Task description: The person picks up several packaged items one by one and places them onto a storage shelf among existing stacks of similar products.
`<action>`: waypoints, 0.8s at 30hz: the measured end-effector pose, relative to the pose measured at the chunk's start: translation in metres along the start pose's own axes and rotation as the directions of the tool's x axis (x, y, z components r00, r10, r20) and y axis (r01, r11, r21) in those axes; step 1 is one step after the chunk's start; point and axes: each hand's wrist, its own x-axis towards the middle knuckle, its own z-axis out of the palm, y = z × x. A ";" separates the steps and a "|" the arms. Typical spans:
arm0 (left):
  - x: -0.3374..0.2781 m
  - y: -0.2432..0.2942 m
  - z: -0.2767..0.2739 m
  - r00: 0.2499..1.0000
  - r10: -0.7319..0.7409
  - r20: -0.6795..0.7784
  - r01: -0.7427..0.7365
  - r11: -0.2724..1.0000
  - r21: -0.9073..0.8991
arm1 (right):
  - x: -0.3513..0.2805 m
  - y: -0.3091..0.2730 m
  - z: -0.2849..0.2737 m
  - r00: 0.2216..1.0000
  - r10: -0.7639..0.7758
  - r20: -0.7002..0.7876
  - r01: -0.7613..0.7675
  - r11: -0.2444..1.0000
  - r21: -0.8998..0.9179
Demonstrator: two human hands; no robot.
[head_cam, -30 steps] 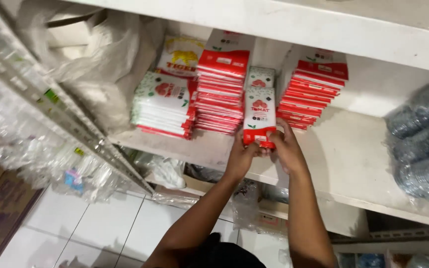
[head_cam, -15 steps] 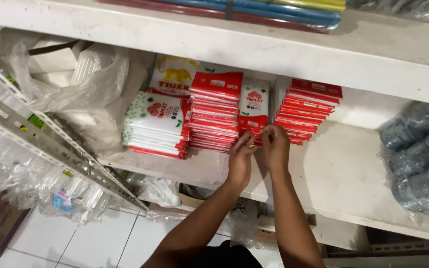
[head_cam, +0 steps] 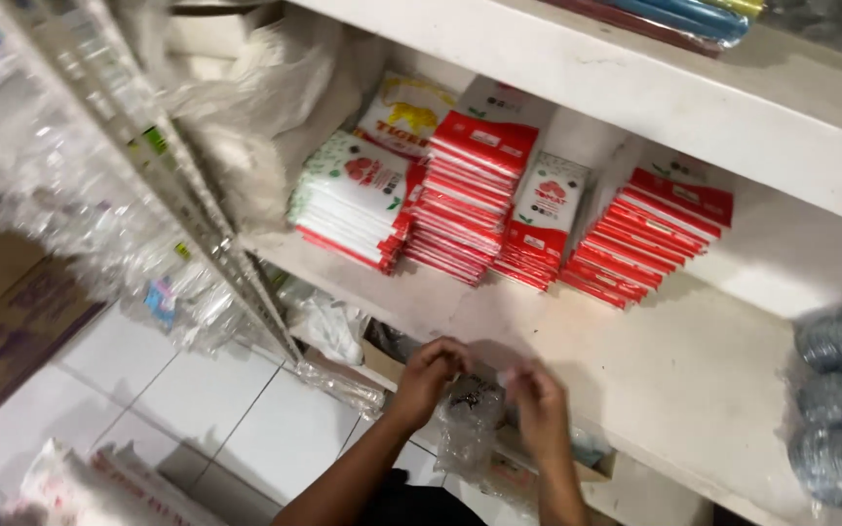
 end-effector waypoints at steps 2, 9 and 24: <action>-0.023 -0.005 -0.010 0.997 -0.006 -0.080 0.005 1.000 -0.013 | -0.026 0.016 0.007 0.973 0.113 0.201 -0.123 0.992 0.039; -0.122 -0.024 0.012 0.965 -0.041 -0.258 0.031 0.999 -0.043 | -0.091 0.023 -0.005 0.834 0.200 0.514 -0.214 0.976 -0.034; -0.397 -0.023 0.046 0.639 -0.131 -0.758 0.211 0.977 0.009 | -0.212 0.004 0.085 0.354 0.177 0.918 -0.237 0.967 -0.095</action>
